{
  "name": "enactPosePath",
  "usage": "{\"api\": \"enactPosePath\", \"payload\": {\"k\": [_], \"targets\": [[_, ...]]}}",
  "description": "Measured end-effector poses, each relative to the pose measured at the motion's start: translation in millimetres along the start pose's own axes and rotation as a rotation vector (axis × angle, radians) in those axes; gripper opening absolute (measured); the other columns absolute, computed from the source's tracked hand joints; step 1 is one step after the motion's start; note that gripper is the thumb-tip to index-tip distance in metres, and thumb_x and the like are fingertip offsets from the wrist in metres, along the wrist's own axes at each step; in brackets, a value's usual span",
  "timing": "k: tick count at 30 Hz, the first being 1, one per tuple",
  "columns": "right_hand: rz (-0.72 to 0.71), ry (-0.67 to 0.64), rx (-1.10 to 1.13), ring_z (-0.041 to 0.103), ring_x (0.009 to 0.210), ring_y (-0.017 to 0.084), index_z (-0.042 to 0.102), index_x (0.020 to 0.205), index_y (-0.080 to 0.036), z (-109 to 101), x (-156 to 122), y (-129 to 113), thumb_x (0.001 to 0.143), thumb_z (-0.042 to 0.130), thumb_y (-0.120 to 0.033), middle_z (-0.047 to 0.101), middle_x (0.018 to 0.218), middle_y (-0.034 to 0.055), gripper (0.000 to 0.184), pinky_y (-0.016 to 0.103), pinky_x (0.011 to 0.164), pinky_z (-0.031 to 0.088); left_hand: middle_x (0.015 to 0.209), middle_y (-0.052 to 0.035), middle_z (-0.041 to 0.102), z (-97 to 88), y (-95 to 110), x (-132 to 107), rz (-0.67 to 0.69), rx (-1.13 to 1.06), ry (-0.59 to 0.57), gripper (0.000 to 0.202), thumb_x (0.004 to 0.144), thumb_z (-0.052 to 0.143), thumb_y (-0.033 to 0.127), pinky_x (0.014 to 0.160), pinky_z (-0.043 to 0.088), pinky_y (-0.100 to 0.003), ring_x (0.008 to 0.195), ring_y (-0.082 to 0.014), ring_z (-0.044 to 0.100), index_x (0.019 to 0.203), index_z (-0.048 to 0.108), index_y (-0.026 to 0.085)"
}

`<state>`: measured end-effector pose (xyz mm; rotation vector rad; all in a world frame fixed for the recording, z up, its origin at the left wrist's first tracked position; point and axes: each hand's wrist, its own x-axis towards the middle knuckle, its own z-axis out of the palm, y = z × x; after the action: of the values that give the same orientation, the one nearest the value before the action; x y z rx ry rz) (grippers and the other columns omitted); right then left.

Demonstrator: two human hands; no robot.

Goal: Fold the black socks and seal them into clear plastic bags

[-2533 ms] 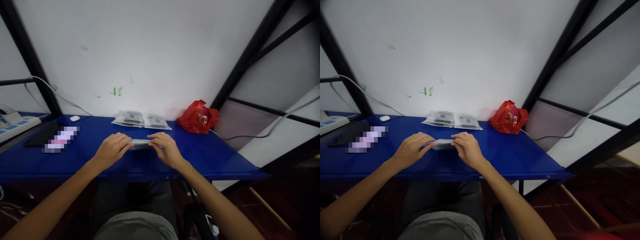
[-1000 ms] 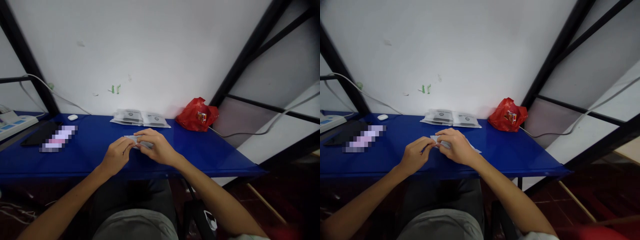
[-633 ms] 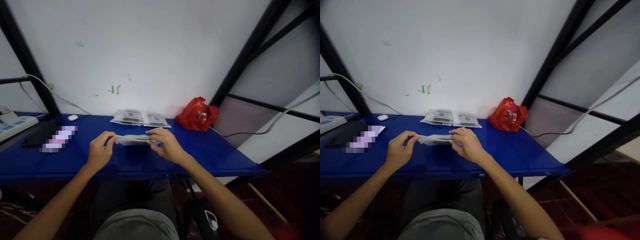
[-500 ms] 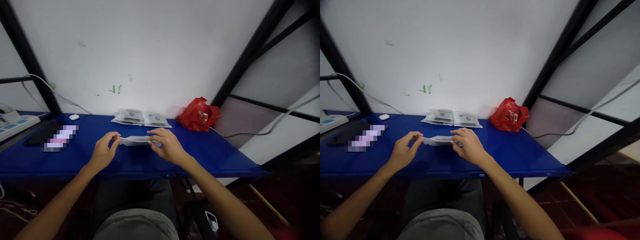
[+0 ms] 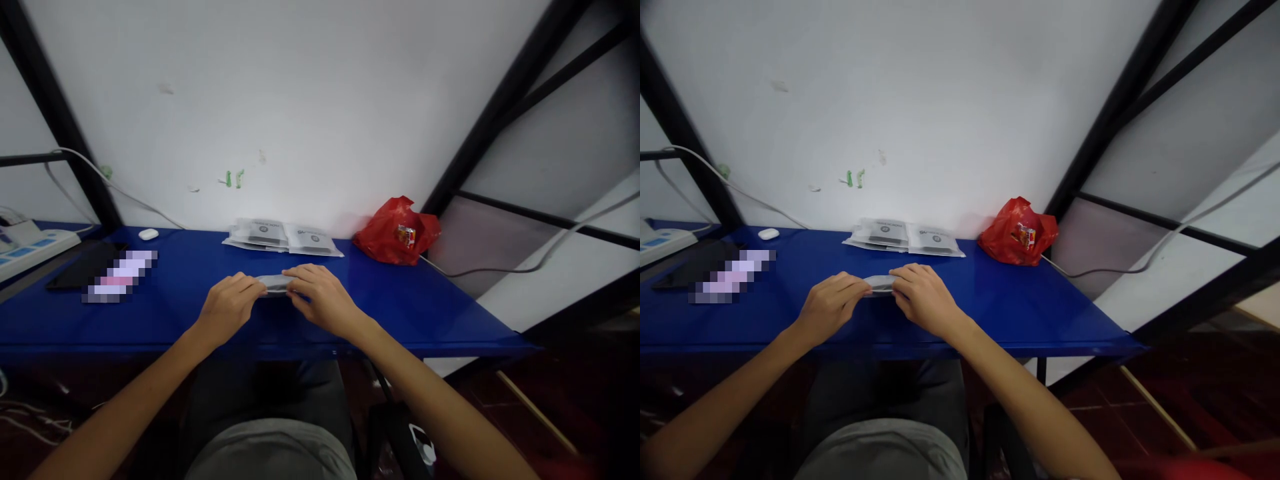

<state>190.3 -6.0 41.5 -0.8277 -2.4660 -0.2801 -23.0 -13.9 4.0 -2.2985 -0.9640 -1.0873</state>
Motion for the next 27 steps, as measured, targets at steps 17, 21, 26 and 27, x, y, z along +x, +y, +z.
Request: {"api": "enactPosePath", "payload": {"k": [17, 21, 26, 27], "targets": [[0.246, -0.018, -0.031, 0.058, 0.106, 0.024, 0.067, 0.093, -0.018, 17, -29, 48, 0.086, 0.056, -0.026, 0.065, 0.116, 0.0097, 0.015, 0.042, 0.088, 0.048, 0.11, -0.0032, 0.065, 6.1, -47, -8, -0.325, -0.129, -0.349, 0.03, 0.093, 0.04, 0.04, 0.09, 0.044, -0.034, 0.101, -0.0187, 0.057, 0.107, 0.061, 0.023], [0.452, 0.001, 0.083, 0.051, 0.12, 0.024, 0.06, 0.117, -0.019, 35, -49, 65, 0.092, 0.044, -0.036, 0.058, 0.127, 0.0112, 0.035, 0.044, 0.1, 0.042, 0.136, -0.0082, 0.049, 6.7, -59, -24, -0.557, -0.123, -0.494, 0.055, 0.092, 0.031, 0.051, 0.103, 0.036, -0.04, 0.126, -0.0241, 0.042, 0.136, 0.04, 0.019], [0.58, -0.183, 0.052, 0.041, 0.13, 0.028, 0.051, 0.129, -0.012, 56, -68, 79, 0.091, 0.042, -0.041, 0.046, 0.138, 0.016, 0.048, 0.047, 0.106, 0.035, 0.143, -0.013, 0.04, 17.2, -67, -42, -0.627, 0.008, -0.687, 0.06, 0.091, 0.028, 0.051, 0.107, 0.028, -0.047, 0.133, -0.0306, 0.033, 0.135, 0.044, 0.013], [0.586, -0.209, 0.042, 0.04, 0.131, 0.028, 0.051, 0.129, -0.012, 58, -69, 79, 0.091, 0.042, -0.041, 0.045, 0.139, 0.016, 0.049, 0.046, 0.107, 0.033, 0.144, -0.0127, 0.039, 19.2, -67, -44, -0.627, 0.017, -0.697, 0.06, 0.091, 0.027, 0.051, 0.108, 0.026, -0.047, 0.133, -0.0307, 0.032, 0.134, 0.045, 0.014]]}}
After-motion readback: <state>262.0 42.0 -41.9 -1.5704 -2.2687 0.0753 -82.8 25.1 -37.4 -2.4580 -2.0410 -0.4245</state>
